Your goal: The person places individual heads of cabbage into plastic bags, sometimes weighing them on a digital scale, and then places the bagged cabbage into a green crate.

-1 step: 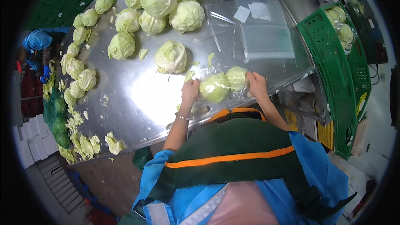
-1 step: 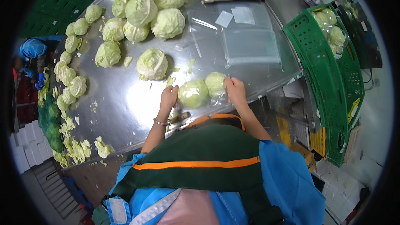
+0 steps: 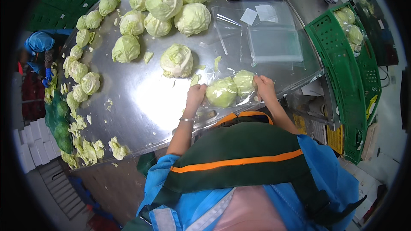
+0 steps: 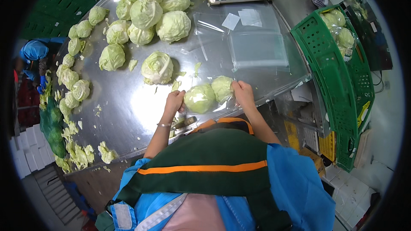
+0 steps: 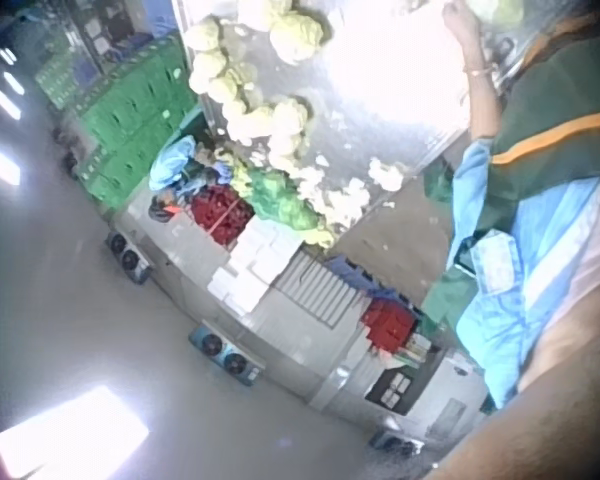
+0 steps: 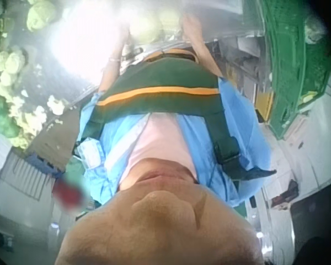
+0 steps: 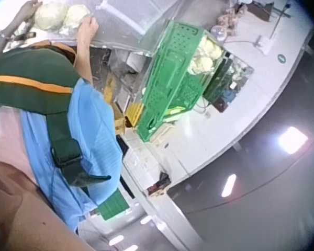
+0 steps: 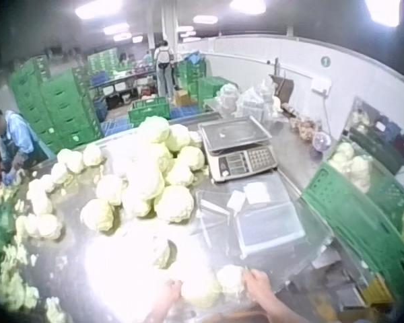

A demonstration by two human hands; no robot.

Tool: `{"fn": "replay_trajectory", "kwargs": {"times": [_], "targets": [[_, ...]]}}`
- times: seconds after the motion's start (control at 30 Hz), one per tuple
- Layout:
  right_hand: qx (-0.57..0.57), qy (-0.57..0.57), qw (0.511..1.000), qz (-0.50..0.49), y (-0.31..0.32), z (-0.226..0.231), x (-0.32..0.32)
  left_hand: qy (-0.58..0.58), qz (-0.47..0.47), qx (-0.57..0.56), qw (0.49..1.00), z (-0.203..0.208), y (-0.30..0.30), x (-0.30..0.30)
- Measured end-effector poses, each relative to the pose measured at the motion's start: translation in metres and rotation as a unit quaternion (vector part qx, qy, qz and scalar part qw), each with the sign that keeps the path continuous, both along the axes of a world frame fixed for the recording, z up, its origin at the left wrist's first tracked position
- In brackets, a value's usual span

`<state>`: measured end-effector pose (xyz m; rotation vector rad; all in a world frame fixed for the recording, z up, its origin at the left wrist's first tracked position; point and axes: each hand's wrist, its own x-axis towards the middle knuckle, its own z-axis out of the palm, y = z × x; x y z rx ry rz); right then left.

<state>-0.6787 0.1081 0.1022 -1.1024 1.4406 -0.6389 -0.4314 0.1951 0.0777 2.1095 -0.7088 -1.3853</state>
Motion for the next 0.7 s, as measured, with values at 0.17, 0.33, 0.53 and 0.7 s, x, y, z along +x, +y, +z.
{"fn": "replay_trajectory", "kwargs": {"times": [0.17, 0.33, 0.53, 0.7], "targets": [[-0.243, 0.254, 0.926, 0.138, -0.005, 0.005, 0.004, -0.169, -0.04, -0.071, 0.982, -0.008, 0.019, 0.021], [-0.455, 0.183, 0.798, 0.349, -0.019, 0.008, -0.021, -0.289, -0.257, -0.417, 0.823, 0.061, 0.01, -0.046], [0.252, -0.054, 0.939, 0.228, -0.067, 0.021, 0.031, 0.238, -0.112, -0.018, 0.965, 0.012, -0.041, 0.013], [0.273, -0.347, 0.882, 0.162, -0.044, 0.067, 0.0, 0.51, 0.037, 0.012, 0.859, 0.081, -0.017, 0.01]]}}
